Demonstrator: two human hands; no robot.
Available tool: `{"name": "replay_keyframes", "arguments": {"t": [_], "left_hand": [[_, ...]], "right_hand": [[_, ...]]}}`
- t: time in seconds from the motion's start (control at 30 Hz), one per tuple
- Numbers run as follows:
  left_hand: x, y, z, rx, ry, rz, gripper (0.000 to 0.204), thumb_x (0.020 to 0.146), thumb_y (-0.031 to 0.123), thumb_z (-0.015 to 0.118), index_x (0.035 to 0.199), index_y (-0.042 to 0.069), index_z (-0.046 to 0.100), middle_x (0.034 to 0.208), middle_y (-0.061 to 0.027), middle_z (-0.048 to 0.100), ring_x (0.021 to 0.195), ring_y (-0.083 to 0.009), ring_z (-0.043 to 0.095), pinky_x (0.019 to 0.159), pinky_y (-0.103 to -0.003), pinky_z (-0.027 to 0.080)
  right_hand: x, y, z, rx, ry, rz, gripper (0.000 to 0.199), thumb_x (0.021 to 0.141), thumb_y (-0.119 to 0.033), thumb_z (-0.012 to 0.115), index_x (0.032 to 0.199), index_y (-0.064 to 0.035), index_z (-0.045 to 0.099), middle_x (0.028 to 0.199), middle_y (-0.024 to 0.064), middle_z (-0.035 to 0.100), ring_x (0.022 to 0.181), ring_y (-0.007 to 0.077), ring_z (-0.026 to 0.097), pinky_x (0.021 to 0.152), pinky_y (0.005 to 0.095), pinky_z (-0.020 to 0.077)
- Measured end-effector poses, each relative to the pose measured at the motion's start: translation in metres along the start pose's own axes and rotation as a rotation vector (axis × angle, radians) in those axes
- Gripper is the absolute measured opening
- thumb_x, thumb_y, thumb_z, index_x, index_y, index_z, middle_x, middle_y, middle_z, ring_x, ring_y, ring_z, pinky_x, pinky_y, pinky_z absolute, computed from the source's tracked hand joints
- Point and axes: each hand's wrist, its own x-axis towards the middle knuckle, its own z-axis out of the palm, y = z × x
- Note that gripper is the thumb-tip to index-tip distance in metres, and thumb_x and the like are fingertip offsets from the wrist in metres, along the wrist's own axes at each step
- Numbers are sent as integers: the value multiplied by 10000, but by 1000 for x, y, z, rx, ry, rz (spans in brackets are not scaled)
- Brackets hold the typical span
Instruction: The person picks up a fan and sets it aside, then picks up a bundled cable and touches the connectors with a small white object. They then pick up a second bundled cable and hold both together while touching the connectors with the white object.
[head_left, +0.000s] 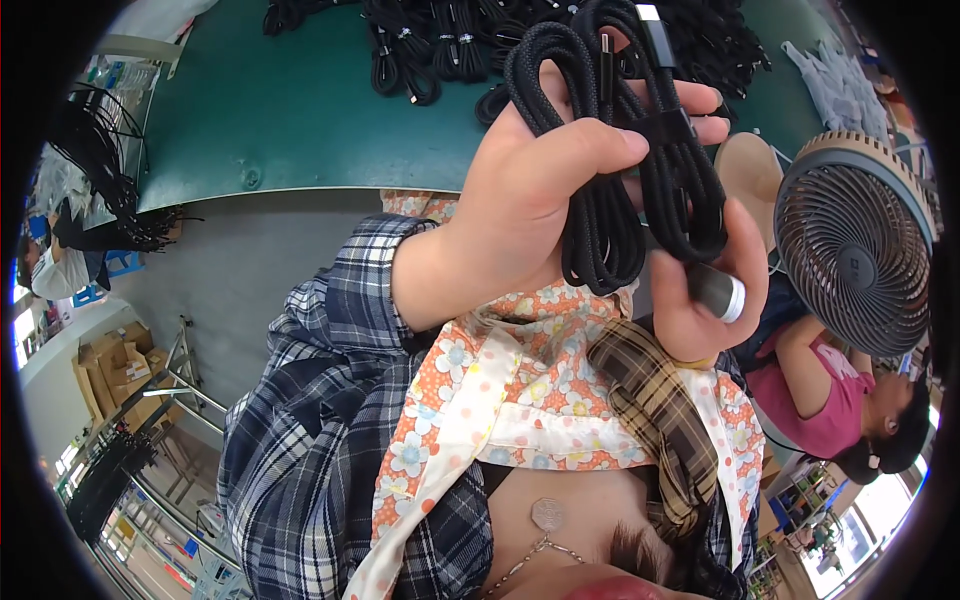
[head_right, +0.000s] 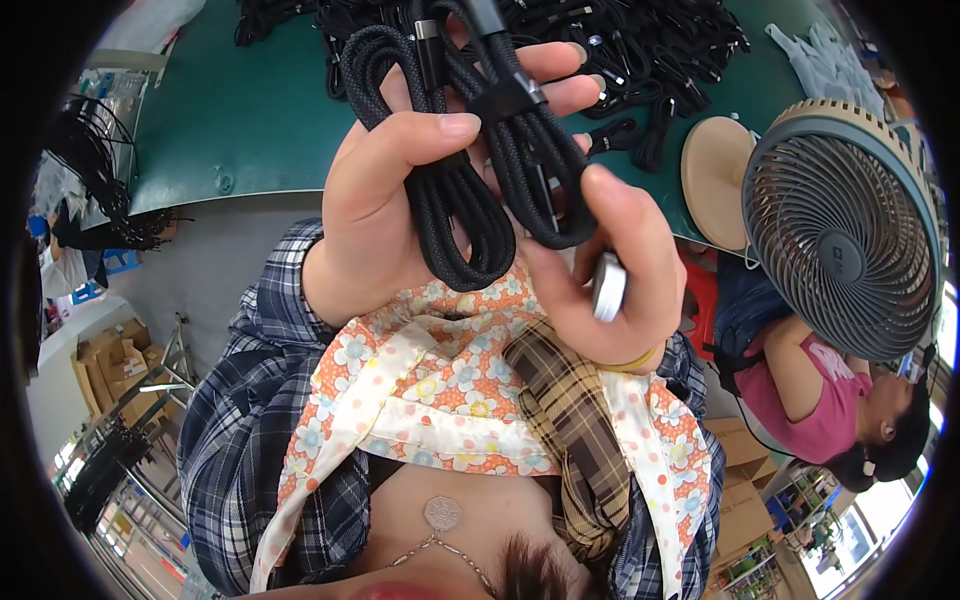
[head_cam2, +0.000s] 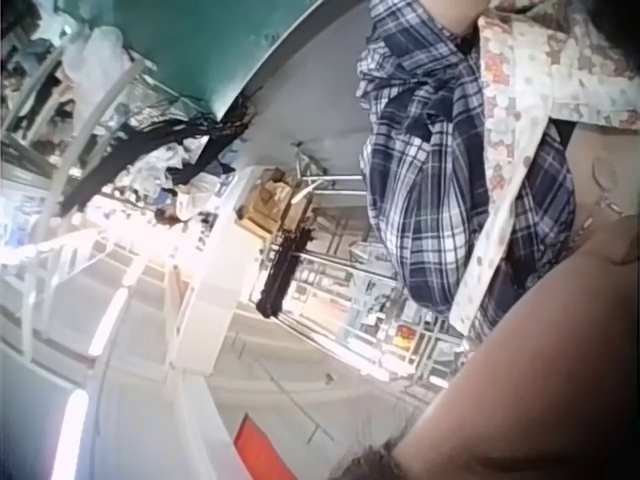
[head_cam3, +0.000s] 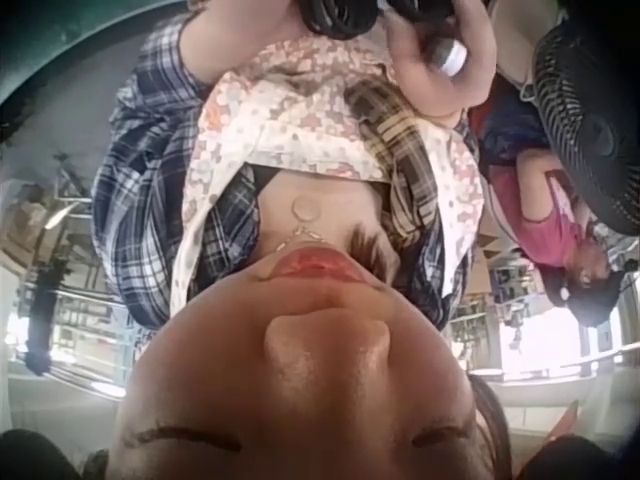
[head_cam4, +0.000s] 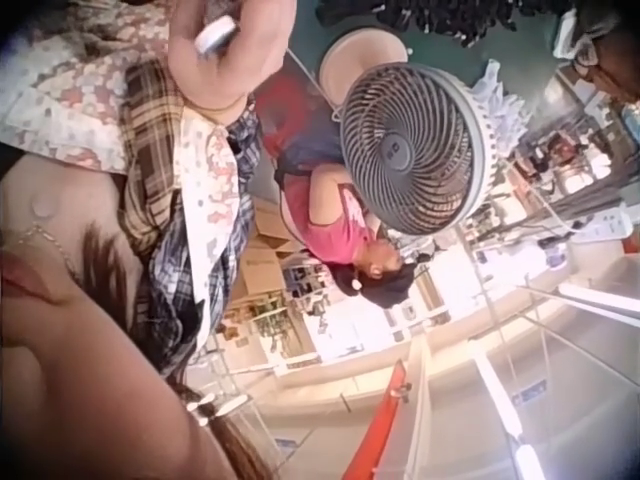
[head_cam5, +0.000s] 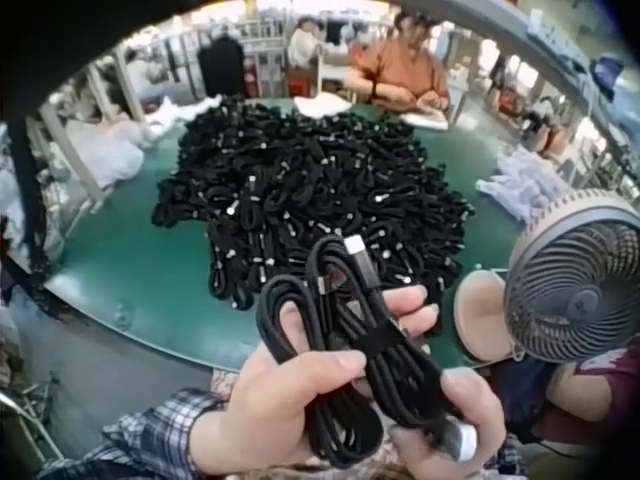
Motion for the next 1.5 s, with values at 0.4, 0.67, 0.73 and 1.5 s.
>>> {"name": "replay_keyframes", "arguments": {"t": [0.4, 0.67, 0.73, 1.5], "left_hand": [[-5, -2, -10, 366, -5, -28, 282, 803, 130, 470, 1064, 46, 406, 978, -101, 512, 902, -205, 530, 739, -327, 470], [-10, -5, -18, 385, -39, 20, 203, 813, 165, 485, 975, 52, 438, 870, -56, 532, 742, -130, 548, 600, -261, 475], [-10, -4, -18, 371, -65, 11, 204, 814, 170, 486, 975, 56, 435, 875, -58, 522, 759, -132, 543, 627, -269, 471], [93, -4, -82, -50, 401, -585, 242, 726, 155, 488, 895, -11, 441, 862, -169, 508, 848, -313, 507, 742, -433, 432]], "right_hand": [[-7, -6, -12, 378, 271, 451, 514, 764, -383, 549, 940, 92, 463, 733, 162, 557, 507, 142, 535, 378, 173, 374], [-10, -1, -9, 410, 173, 487, 524, 770, -431, 512, 873, 82, 482, 674, 141, 556, 446, 121, 509, 330, 165, 306], [-9, 0, -8, 469, 153, 455, 479, 785, -374, 519, 900, 90, 482, 698, 143, 562, 456, 115, 511, 337, 162, 310], [-45, 103, -42, -99, -91, 908, 153, 797, -156, 510, 757, -18, 562, 578, -26, 499, 524, 26, 405, 478, 178, 303]]}}
